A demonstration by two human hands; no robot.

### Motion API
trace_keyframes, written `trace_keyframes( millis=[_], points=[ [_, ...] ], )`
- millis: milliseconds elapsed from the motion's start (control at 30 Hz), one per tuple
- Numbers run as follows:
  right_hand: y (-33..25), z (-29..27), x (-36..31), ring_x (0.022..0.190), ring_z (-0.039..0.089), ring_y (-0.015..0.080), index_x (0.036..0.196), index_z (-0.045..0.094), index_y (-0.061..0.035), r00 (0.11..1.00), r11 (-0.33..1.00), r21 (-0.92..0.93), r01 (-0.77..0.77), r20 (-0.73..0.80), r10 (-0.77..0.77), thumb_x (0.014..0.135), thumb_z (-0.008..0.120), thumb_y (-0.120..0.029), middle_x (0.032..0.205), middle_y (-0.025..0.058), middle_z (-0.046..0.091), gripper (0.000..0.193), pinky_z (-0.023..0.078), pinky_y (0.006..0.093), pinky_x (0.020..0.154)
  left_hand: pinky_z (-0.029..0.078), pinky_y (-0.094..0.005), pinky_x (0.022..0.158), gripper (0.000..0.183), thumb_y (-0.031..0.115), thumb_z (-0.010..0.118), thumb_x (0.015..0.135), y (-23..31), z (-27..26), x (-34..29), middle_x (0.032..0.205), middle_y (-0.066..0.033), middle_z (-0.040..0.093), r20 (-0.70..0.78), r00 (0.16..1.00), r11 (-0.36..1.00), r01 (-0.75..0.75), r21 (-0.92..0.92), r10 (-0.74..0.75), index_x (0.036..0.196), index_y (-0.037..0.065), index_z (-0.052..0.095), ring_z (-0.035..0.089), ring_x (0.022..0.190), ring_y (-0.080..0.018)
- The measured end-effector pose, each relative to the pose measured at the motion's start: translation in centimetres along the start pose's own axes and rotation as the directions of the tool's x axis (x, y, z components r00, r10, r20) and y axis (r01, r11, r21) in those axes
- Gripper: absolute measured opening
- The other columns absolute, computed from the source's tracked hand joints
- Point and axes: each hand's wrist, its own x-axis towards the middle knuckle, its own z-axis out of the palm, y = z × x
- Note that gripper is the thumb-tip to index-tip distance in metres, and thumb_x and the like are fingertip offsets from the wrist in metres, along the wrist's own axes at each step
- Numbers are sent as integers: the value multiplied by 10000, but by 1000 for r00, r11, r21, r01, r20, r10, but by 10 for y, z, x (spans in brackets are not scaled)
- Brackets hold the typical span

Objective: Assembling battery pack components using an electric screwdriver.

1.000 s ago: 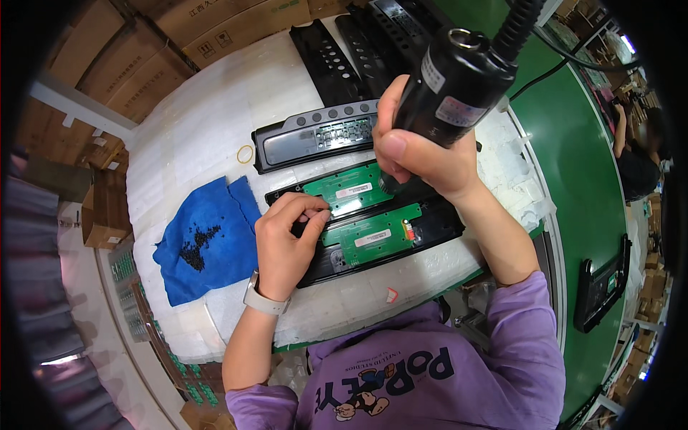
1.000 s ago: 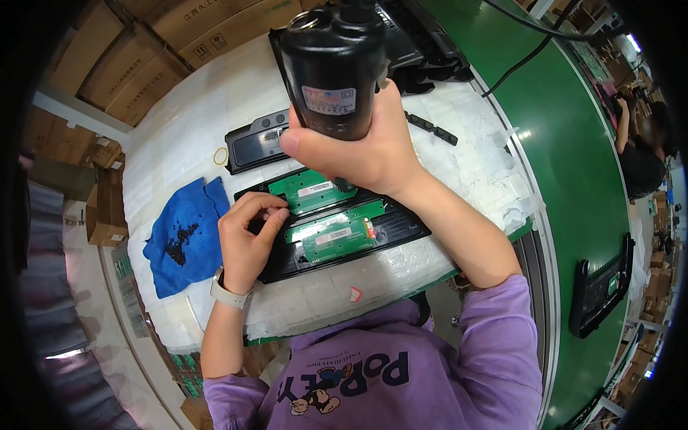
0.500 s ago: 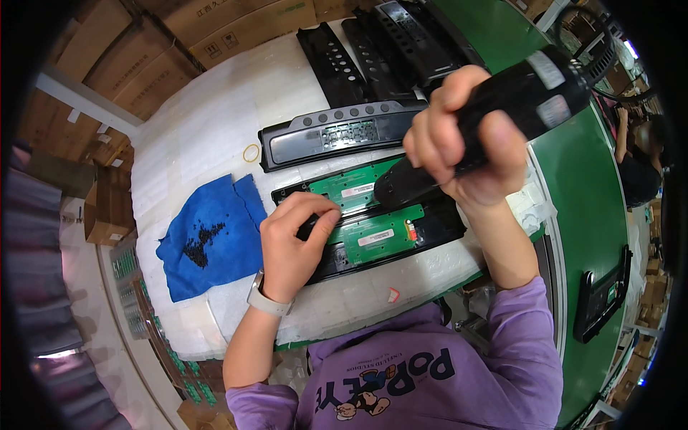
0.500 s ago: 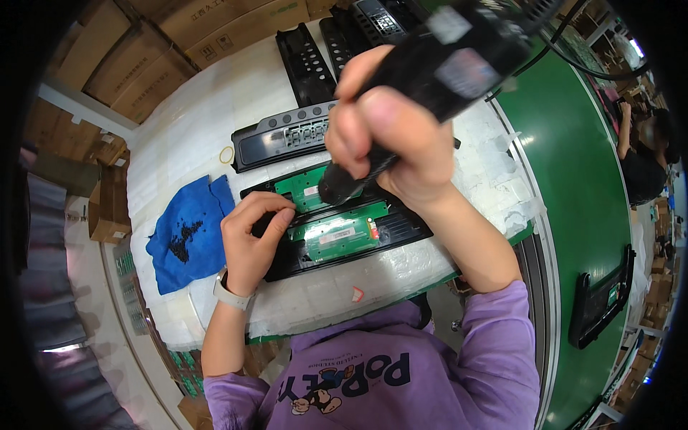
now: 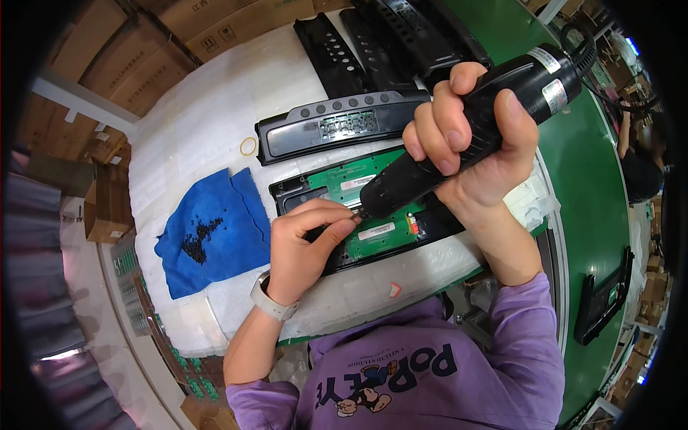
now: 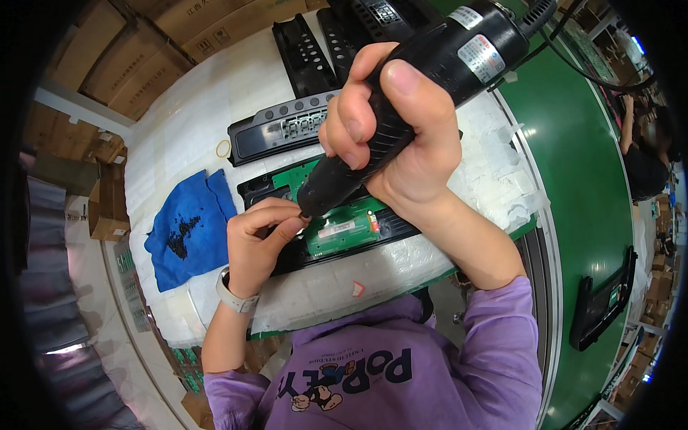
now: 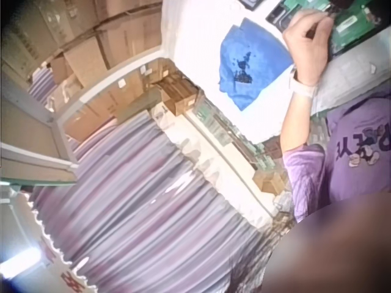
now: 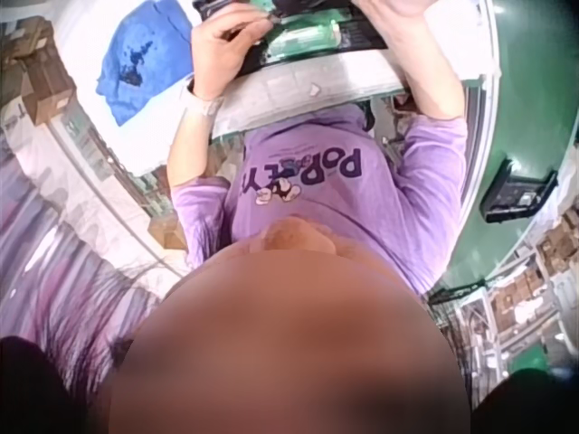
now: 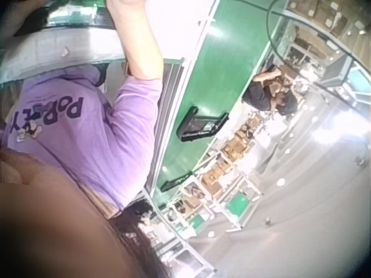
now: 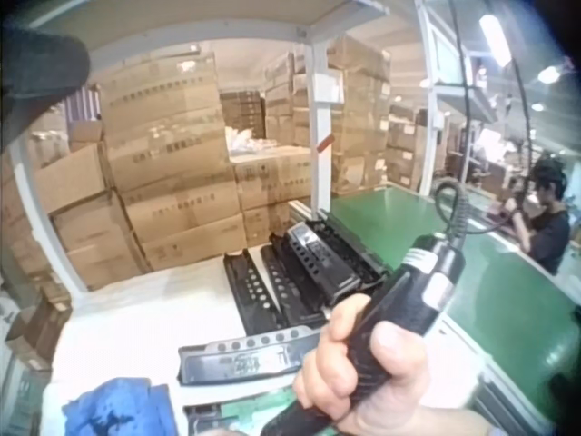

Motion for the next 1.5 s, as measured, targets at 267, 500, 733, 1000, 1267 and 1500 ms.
trace_keyframes(
  millis=[267, 500, 733, 1000, 1267, 1500],
  points=[
    [-15, -1, 6, 397, 381, 99, 953, 435, -12, 976, 896, -407, -178, 43, 214, 837, 531, -311, 559, 21, 423, 335, 324, 246, 411, 435, -393, 835, 491, 285, 765, 631, 8, 5, 7, 1028, -131, 578, 330, 891, 781, -438, 445, 312, 989, 1, 586, 546, 977, -313],
    [-3, -3, 4, 396, 399, 106, 912, 447, 8, 962, 824, -538, -177, 81, 260, 781, 610, -227, 530, 49, 454, 314, 319, 228, 377, 431, -407, 839, 387, 215, 733, 670, 1, 8, 2, 1089, -121, 547, 428, 851, 671, -510, 539, 304, 981, 37, 586, 534, 1009, -315],
    [4, 4, 0, 413, 435, 99, 845, 475, -5, 949, 801, -550, -238, 44, 313, 736, 669, -154, 551, 41, 485, 268, 353, 218, 395, 427, -407, 830, 349, 199, 726, 683, 3, 10, 2, 1081, -122, 551, 417, 858, 677, -500, 540, 301, 960, 35, 590, 535, 991, -311],
    [3, 14, 0, 487, 492, 70, 768, 512, -27, 944, 741, -645, -188, 89, 318, 693, 686, -102, 596, 15, 523, 204, 391, 184, 468, 407, -359, 808, 288, 201, 701, 699, 8, 9, 2, 1067, -122, 536, 415, 852, 658, -515, 550, 320, 901, 19, 604, 519, 1002, -270],
    [2, 10, -15, 485, 487, 88, 860, 474, -36, 938, 829, -527, -190, 150, 311, 715, 713, -184, 599, 11, 505, 317, 391, 204, 454, 407, -352, 826, 288, 182, 681, 686, 10, 13, -5, 1030, -115, 547, 410, 841, 569, -540, 620, 352, 871, -25, 603, 496, 1069, -244],
    [-10, 2, -4, 363, 429, 94, 889, 429, -39, 929, 942, -329, -70, 323, 182, 736, 691, -289, 517, -13, 440, 393, 344, 211, 367, 470, -366, 646, 178, -21, 610, 707, 2, -61, -32, 784, -133, 597, -155, 885, 467, -77, 881, 438, 882, 9, 632, 576, 734, -301]
  ],
)
